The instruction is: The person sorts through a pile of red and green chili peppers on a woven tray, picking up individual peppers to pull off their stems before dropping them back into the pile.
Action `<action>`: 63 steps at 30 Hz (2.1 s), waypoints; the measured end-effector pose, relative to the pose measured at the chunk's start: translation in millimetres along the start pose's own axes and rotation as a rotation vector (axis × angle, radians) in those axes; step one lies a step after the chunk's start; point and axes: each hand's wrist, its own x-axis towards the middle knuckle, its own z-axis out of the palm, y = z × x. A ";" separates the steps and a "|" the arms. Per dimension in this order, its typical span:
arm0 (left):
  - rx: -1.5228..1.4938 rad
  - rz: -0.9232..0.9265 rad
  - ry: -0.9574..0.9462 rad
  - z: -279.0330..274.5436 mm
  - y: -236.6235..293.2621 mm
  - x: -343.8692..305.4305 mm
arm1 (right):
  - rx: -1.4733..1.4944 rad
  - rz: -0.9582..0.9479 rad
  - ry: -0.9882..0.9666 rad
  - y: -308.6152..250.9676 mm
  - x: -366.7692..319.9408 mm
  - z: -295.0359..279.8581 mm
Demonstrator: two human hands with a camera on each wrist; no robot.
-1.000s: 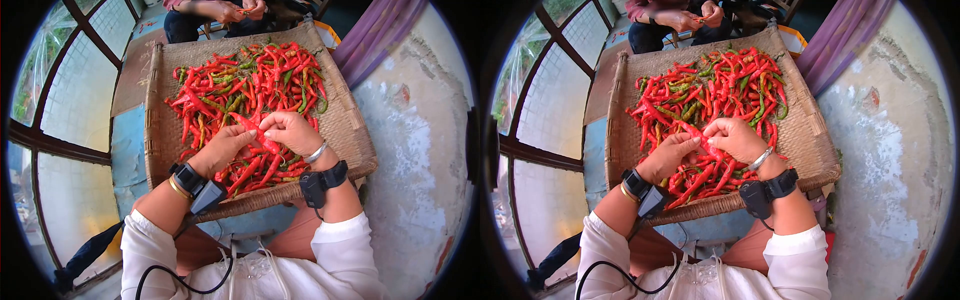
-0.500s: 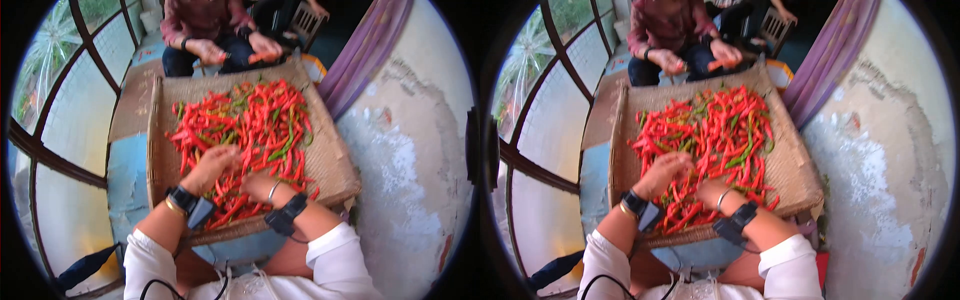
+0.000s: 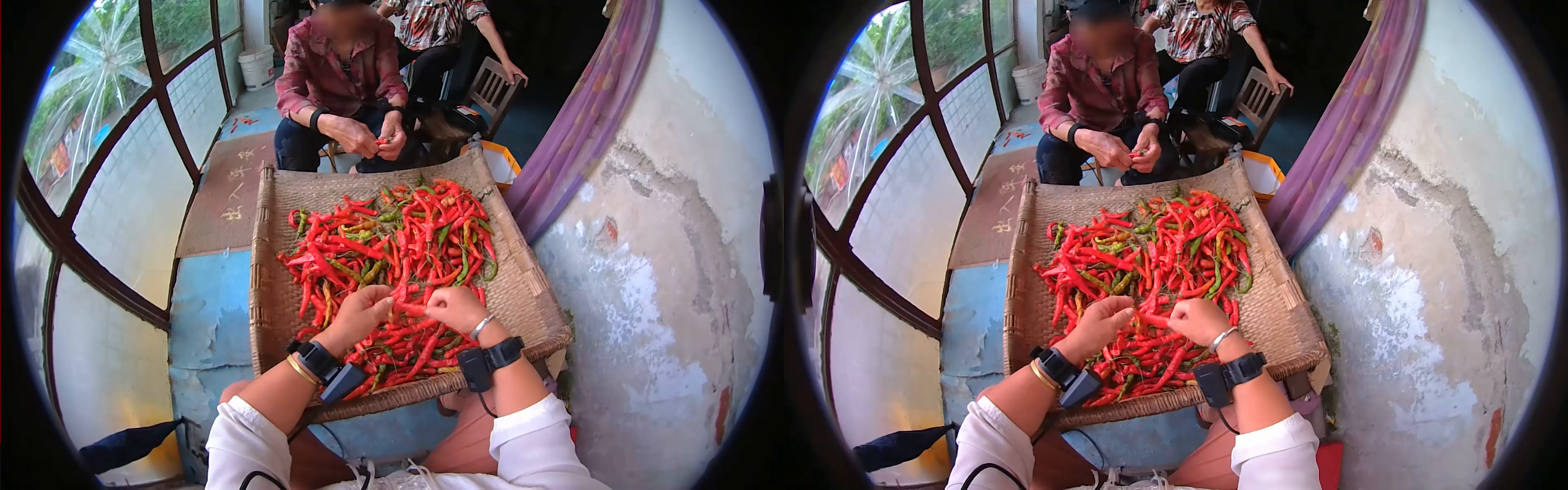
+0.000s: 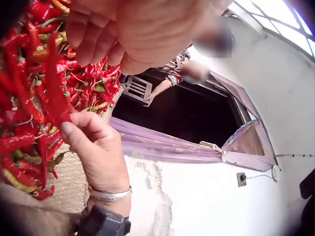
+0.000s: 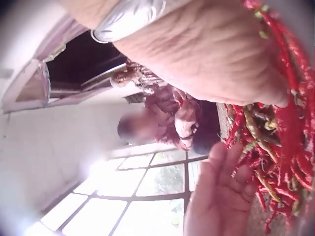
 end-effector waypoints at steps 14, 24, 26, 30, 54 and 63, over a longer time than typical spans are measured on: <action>-0.137 -0.207 -0.122 4.7 -6.3 2.0 | 0.695 0.125 -0.235 -28.3 6.4 27.5; -0.151 -0.221 0.002 2.1 -5.8 4.0 | 0.973 -0.015 -0.004 -9.9 44.6 -11.8; -0.166 -0.196 -0.040 -0.3 -13.3 6.3 | 0.916 0.019 0.157 -17.5 48.3 -18.8; -0.063 -0.235 -0.086 2.0 -7.0 2.7 | 0.031 -0.104 0.000 16.4 48.9 -6.5; 0.504 -0.015 -0.416 -1.5 -2.9 -1.6 | 0.338 -0.052 -0.285 -1.9 11.3 -8.5; -0.221 0.050 0.172 -20.0 27.9 14.5 | -0.204 -0.057 -0.333 22.3 3.6 -3.2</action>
